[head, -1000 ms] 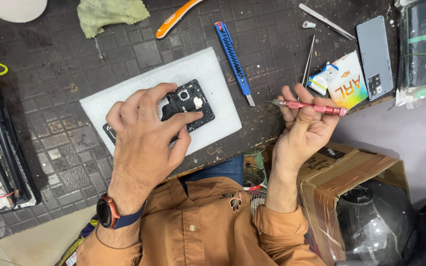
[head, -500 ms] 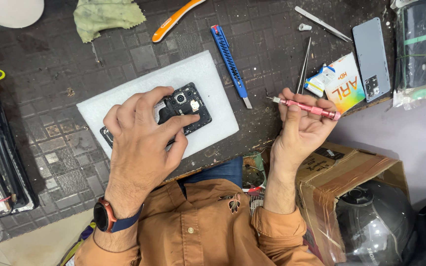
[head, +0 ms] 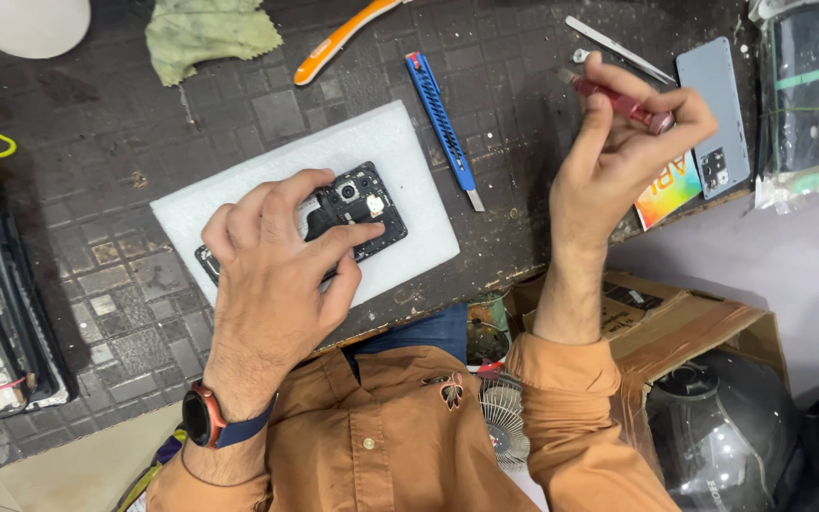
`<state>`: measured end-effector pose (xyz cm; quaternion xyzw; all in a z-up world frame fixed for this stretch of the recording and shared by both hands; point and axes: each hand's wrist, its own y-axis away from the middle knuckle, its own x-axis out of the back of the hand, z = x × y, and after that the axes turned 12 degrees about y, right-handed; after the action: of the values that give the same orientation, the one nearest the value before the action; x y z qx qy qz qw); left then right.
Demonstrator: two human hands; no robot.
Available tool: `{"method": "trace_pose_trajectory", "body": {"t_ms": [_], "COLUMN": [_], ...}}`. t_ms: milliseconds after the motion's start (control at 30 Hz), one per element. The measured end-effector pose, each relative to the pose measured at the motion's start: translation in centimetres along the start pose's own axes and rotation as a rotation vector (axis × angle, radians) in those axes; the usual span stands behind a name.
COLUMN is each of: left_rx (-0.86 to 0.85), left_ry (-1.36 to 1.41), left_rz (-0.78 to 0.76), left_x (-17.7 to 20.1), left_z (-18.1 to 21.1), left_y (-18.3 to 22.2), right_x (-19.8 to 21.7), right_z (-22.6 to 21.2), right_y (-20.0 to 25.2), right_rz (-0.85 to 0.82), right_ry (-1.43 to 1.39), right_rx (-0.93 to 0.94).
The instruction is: The person uses a blue plastic pry tool and tweezers to lift and remove a black adhesive strip from the back of a smartphone battery. The person then uses a red screwdriver to remove screws from the camera module area on the back of the phone.
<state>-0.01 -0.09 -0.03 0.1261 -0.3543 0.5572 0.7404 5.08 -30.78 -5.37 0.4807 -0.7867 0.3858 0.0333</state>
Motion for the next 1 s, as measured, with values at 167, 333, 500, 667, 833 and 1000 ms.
{"method": "trace_pose_trajectory", "body": {"t_ms": [167,333,500,667,833,1000], "left_rx": [-0.012,-0.002,-0.017,-0.022,-0.030,-0.033], "left_ry": [0.001,0.005,0.007,0.018,0.023,0.041], "left_rz": [0.009,-0.005,-0.004,0.000,0.003,0.001], "left_x": [0.0,-0.2,-0.1,-0.1,-0.1,-0.1], "left_z": [-0.2,-0.4,-0.5,-0.6,-0.6,-0.6], "left_y": [0.0,0.1,0.1,0.2,0.2,0.3], "right_x": [-0.4,-0.8,-1.1,-1.5,-1.3,-1.2], "right_z": [1.0,1.6,1.1,0.7,1.7,2.0], "right_y": [-1.3,-1.3,-1.8,-2.2,-2.1,-1.9], "right_rz": [-0.039,-0.055,-0.069,-0.075,-0.090,-0.038], "right_ry": [0.070,0.076,0.118,0.165,0.017,-0.103], "right_rx": [0.006,0.027,0.048,0.130,-0.004,-0.022]}}
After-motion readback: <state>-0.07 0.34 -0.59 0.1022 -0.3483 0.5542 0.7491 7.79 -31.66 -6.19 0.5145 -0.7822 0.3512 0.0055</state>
